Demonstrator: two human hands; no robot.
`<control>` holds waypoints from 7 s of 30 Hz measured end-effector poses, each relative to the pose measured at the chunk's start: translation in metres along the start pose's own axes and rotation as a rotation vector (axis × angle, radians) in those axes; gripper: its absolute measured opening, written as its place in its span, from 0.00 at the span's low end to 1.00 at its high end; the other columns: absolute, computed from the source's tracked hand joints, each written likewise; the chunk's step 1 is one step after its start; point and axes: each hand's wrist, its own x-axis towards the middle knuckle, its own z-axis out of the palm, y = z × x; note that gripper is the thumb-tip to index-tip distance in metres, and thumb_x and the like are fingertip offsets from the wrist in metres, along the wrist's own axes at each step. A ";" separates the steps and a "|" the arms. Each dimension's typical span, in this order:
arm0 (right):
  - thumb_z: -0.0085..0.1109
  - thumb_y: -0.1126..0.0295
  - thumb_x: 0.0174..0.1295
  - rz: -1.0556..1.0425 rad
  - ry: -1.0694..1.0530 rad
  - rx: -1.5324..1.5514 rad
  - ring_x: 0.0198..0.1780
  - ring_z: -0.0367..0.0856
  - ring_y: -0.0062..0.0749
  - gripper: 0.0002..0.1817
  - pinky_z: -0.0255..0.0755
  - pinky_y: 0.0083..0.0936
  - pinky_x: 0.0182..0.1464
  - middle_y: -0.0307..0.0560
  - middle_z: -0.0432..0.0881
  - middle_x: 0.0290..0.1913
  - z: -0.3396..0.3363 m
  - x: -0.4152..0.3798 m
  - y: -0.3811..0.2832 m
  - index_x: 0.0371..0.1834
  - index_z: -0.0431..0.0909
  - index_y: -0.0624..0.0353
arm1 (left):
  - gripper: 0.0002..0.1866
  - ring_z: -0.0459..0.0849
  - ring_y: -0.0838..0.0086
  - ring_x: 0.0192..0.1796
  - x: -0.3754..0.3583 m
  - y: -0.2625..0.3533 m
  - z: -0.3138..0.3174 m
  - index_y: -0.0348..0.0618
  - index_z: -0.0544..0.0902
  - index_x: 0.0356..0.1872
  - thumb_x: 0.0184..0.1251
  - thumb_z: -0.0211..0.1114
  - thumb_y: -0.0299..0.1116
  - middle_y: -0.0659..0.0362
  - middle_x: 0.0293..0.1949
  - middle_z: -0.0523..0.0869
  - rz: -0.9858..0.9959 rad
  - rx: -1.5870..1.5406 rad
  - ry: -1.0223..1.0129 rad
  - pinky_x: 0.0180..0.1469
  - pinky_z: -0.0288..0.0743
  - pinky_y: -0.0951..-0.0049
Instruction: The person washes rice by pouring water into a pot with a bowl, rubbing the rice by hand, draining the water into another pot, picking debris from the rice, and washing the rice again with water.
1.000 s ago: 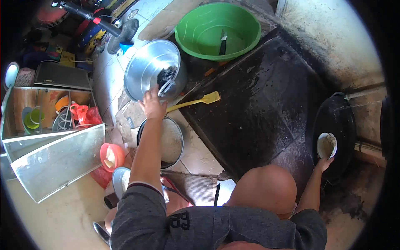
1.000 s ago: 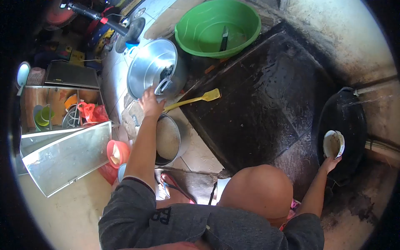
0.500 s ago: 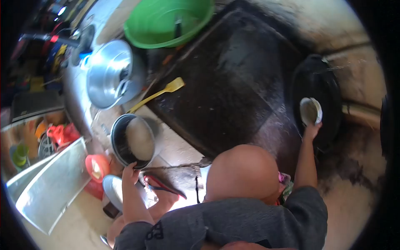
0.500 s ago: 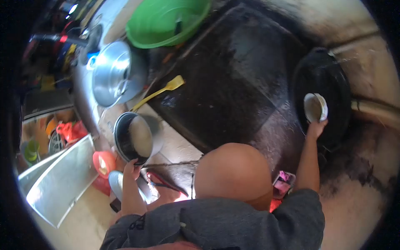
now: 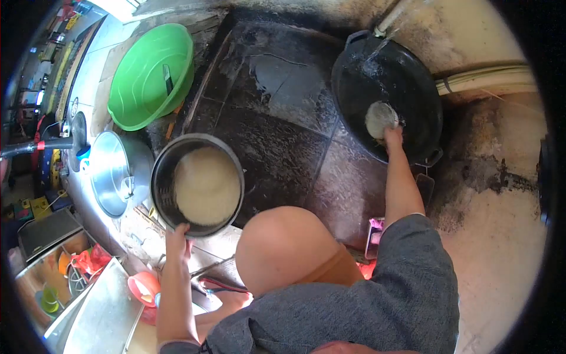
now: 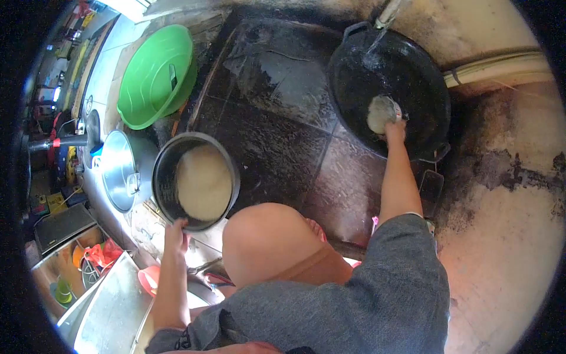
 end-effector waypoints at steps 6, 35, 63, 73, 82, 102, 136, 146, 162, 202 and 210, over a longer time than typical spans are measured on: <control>0.42 0.72 0.62 0.333 -0.536 1.041 0.44 0.79 0.42 0.16 0.81 0.32 0.43 0.58 0.76 0.46 -0.029 -0.061 -0.058 0.52 0.67 0.69 | 0.23 0.82 0.72 0.28 -0.010 0.069 0.091 0.45 0.70 0.53 0.51 0.54 0.25 0.56 0.35 0.81 0.216 0.576 -0.298 0.23 0.80 0.74; 0.40 0.75 0.62 0.306 -0.645 1.134 0.45 0.79 0.53 0.23 0.82 0.41 0.35 0.63 0.69 0.53 0.022 -0.264 -0.221 0.62 0.53 0.59 | 0.23 0.84 0.62 0.28 0.089 0.032 0.277 0.49 0.74 0.55 0.54 0.51 0.26 0.48 0.40 0.82 0.316 0.804 -0.960 0.21 0.79 0.70; 0.45 0.71 0.59 0.377 -0.202 0.554 0.42 0.80 0.42 0.17 0.81 0.29 0.39 0.57 0.76 0.47 -0.029 -0.095 -0.079 0.50 0.68 0.70 | 0.12 0.78 0.75 0.46 0.088 0.053 0.348 0.39 0.79 0.45 0.63 0.57 0.32 0.59 0.43 0.81 0.681 0.371 -1.225 0.51 0.70 0.77; 0.41 0.76 0.58 0.176 -0.521 1.507 0.50 0.76 0.49 0.22 0.77 0.47 0.46 0.58 0.73 0.51 0.019 -0.187 -0.161 0.58 0.60 0.66 | 0.10 0.77 0.66 0.49 0.019 -0.008 0.362 0.39 0.74 0.44 0.62 0.54 0.30 0.53 0.47 0.78 -0.388 0.199 -1.277 0.52 0.73 0.65; 0.46 0.68 0.63 0.078 -0.552 1.560 0.50 0.76 0.39 0.16 0.73 0.37 0.50 0.51 0.77 0.50 0.082 -0.237 -0.201 0.53 0.70 0.60 | 0.06 0.77 0.74 0.24 0.055 -0.017 0.338 0.39 0.78 0.38 0.61 0.55 0.25 0.58 0.30 0.79 -0.042 0.370 -0.979 0.19 0.68 0.73; 0.58 0.67 0.53 -0.485 -0.351 -0.232 0.52 0.73 0.44 0.26 0.68 0.32 0.53 0.60 0.69 0.54 0.073 -0.242 -0.147 0.56 0.66 0.60 | 0.28 0.79 0.77 0.43 0.140 -0.008 0.297 0.39 0.75 0.53 0.47 0.45 0.13 0.59 0.43 0.82 0.438 0.569 -1.062 0.47 0.69 0.79; 0.57 0.62 0.47 -0.749 -0.968 -0.771 0.55 0.69 0.50 0.23 0.69 0.39 0.52 0.58 0.69 0.55 0.146 -0.288 -0.096 0.50 0.76 0.54 | 0.26 0.80 0.61 0.49 0.126 -0.039 0.295 0.46 0.79 0.49 0.47 0.48 0.17 0.51 0.45 0.82 0.619 0.532 -0.895 0.53 0.70 0.70; 0.55 0.59 0.53 -0.798 -0.443 -0.890 0.56 0.71 0.46 0.24 0.67 0.40 0.54 0.49 0.66 0.62 0.129 -0.239 -0.107 0.56 0.71 0.47 | 0.25 0.79 0.60 0.49 0.121 -0.023 0.296 0.47 0.79 0.48 0.46 0.48 0.18 0.52 0.45 0.81 0.685 0.601 -0.914 0.52 0.71 0.69; 0.53 0.66 0.53 -0.954 -0.356 -0.802 0.57 0.68 0.43 0.20 0.69 0.40 0.53 0.50 0.65 0.62 0.154 -0.246 -0.105 0.52 0.73 0.47 | 0.25 0.80 0.61 0.48 0.127 -0.031 0.298 0.43 0.79 0.47 0.45 0.48 0.17 0.52 0.44 0.81 0.703 0.551 -0.977 0.52 0.70 0.70; 0.61 0.58 0.46 -0.249 -0.686 -0.640 0.61 0.64 0.58 0.37 0.63 0.37 0.60 0.67 0.55 0.65 0.107 -0.266 -0.103 0.63 0.62 0.53 | 0.23 0.79 0.60 0.50 0.127 -0.036 0.302 0.44 0.80 0.46 0.45 0.49 0.19 0.53 0.45 0.81 0.724 0.507 -0.855 0.53 0.70 0.68; 0.59 0.58 0.50 -0.228 -0.880 -0.255 0.58 0.70 0.53 0.34 0.66 0.36 0.56 0.69 0.67 0.57 0.185 -0.289 -0.119 0.61 0.66 0.60 | 0.24 0.79 0.61 0.49 0.123 -0.029 0.297 0.44 0.80 0.46 0.45 0.49 0.19 0.53 0.45 0.81 0.668 0.541 -0.818 0.52 0.71 0.70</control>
